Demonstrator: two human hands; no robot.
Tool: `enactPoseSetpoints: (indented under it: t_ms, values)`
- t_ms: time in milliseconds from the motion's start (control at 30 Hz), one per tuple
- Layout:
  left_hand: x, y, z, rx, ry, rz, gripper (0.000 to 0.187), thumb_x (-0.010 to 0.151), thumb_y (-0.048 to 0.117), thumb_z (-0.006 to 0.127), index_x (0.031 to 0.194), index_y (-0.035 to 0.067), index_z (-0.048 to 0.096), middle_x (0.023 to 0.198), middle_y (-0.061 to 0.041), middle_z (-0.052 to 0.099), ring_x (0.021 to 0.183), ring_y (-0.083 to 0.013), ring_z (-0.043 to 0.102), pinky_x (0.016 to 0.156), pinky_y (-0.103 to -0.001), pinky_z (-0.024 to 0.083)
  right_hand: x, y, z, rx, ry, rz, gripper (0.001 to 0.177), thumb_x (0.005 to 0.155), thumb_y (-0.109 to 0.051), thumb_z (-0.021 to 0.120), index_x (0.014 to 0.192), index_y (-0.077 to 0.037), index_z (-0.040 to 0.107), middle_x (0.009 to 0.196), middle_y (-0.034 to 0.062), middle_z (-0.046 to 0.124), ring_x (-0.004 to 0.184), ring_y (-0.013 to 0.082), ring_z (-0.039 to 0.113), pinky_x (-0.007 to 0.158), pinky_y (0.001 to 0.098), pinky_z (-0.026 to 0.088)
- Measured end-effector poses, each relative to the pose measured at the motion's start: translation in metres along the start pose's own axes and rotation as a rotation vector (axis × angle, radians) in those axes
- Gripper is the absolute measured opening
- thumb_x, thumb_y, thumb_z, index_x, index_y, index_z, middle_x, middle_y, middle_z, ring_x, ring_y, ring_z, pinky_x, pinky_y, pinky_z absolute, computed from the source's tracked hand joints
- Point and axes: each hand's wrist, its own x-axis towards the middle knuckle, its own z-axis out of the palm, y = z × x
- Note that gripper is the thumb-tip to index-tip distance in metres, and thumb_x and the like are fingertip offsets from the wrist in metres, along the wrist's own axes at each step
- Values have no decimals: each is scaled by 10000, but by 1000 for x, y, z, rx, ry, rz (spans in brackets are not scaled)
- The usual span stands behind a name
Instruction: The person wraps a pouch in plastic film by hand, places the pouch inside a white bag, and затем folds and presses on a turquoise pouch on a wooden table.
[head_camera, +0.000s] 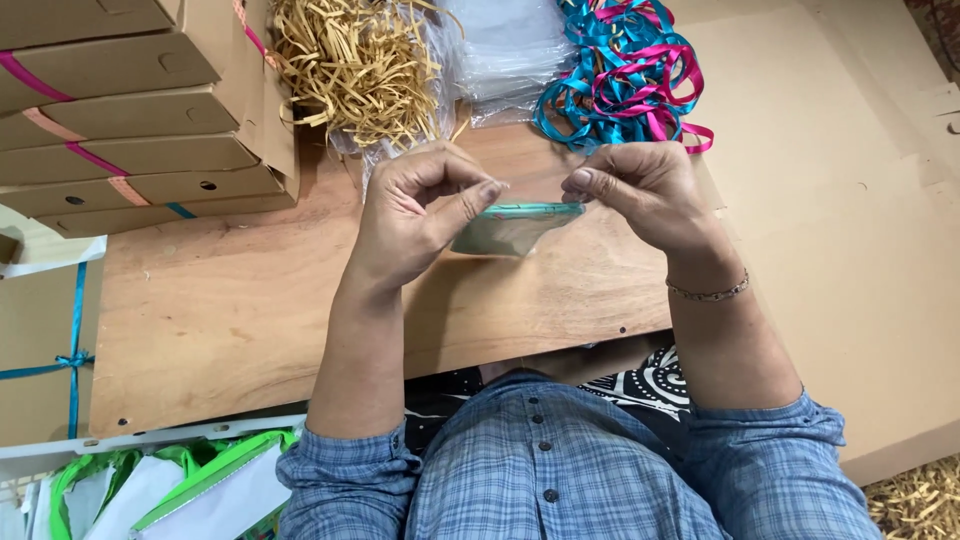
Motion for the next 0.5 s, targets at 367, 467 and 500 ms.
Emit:
enactPoseSetpoints:
  t_ms: [367,467,500]
  values:
    - [-6,5,20,-35,159,-91,171,1022,119,642,926,16,739,653,-94,696,646,-102,689,636,-242,581,-14,14,-3,39,3,-5,153,993,-29,704,853,25,735,716,97,691,737,114,639,734,246,524]
    - [-6,5,29,23,258,-71,215,1037,142,601,901,16,710,568,-111,656,533,-129,682,524,-241,569,-19,10,0,52,12,-10,169,998,-22,691,841,25,732,714,102,689,737,118,639,743,256,530]
    - [-5,5,31,79,308,-45,234,1048,151,575,893,27,697,538,-116,637,489,-133,663,477,-242,555,-20,9,1,55,25,-13,178,1006,-17,681,839,26,728,714,103,688,738,116,630,750,261,531]
